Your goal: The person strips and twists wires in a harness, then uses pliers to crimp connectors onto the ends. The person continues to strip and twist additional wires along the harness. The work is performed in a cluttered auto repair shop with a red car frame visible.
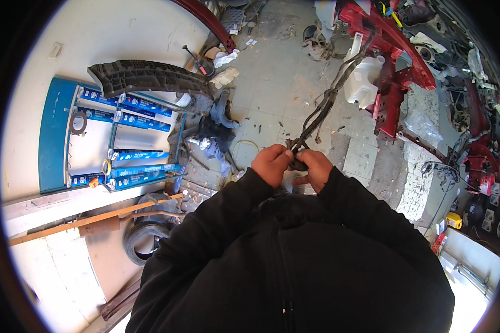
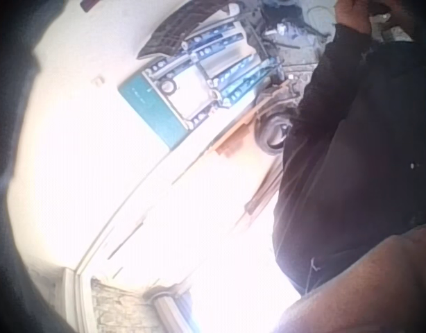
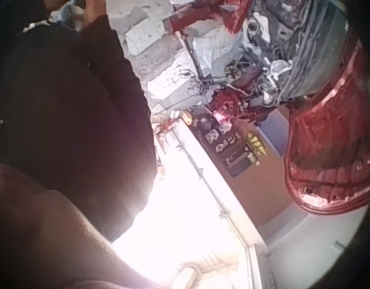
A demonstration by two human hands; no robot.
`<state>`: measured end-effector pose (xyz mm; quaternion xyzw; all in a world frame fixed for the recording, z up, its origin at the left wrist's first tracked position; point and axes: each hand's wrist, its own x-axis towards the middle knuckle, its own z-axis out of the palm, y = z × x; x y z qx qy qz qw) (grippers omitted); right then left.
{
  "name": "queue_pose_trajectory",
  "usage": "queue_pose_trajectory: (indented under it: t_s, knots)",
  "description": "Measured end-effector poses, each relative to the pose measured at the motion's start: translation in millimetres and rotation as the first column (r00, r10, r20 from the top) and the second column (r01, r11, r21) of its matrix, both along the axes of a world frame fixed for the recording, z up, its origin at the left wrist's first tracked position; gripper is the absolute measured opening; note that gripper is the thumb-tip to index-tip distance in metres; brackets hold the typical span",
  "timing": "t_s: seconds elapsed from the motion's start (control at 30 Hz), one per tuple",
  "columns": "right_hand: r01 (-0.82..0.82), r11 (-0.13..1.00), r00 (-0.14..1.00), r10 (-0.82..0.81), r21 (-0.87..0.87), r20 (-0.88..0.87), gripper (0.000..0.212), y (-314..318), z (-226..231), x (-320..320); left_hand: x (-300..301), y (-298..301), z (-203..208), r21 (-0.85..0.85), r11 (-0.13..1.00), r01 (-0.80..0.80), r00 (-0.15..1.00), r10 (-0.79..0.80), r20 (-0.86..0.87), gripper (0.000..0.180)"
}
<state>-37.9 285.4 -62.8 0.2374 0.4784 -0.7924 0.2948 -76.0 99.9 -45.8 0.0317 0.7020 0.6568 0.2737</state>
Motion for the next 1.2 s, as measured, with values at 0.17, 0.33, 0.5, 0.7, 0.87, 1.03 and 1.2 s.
queue_pose_trajectory:
  t_s: [0.17, 0.33, 0.5, 0.7, 0.87, 1.03, 1.2]
  knots:
    - [-0.132, 0.984, 0.988, 0.122, -0.117, -0.093, 0.028, 3, 2, -21, 5, -1, 23, 0.181, 0.964, -0.195, 0.882, 0.092, 0.463, 0.021]
    - [-0.141, 0.945, 0.967, 0.068, -0.294, -0.246, 0.038, 9, 0, -35, 7, 3, 46, 0.282, 0.919, -0.276, 0.823, 0.074, 0.564, 0.020]
    - [-0.229, 0.941, 0.923, 0.129, -0.248, -0.362, 0.059, 9, -7, -50, 10, 5, 58, 0.382, 0.885, -0.266, 0.825, 0.003, 0.566, 0.014]
    - [-0.148, 0.986, 0.898, 0.164, 0.072, -0.408, 0.060, 17, -21, -60, 8, 9, 46, 0.276, 0.937, -0.214, 0.960, 0.149, 0.236, 0.014]
    - [-0.119, 0.949, 0.947, 0.197, 0.292, -0.255, 0.040, 39, -14, -46, -2, 4, 30, 0.062, 0.997, -0.055, 0.968, 0.068, -0.240, 0.025]
    - [-0.039, 0.991, 0.986, 0.059, 0.129, -0.154, 0.040, 53, 19, -11, -1, -3, 21, -0.075, 0.997, 0.029, 0.957, -0.049, -0.286, 0.022]
    - [-0.025, 0.988, 0.994, 0.041, 0.154, -0.101, 0.051, 24, 21, -13, 1, 12, -4, -0.077, 0.997, 0.020, 0.954, -0.043, -0.298, 0.015]
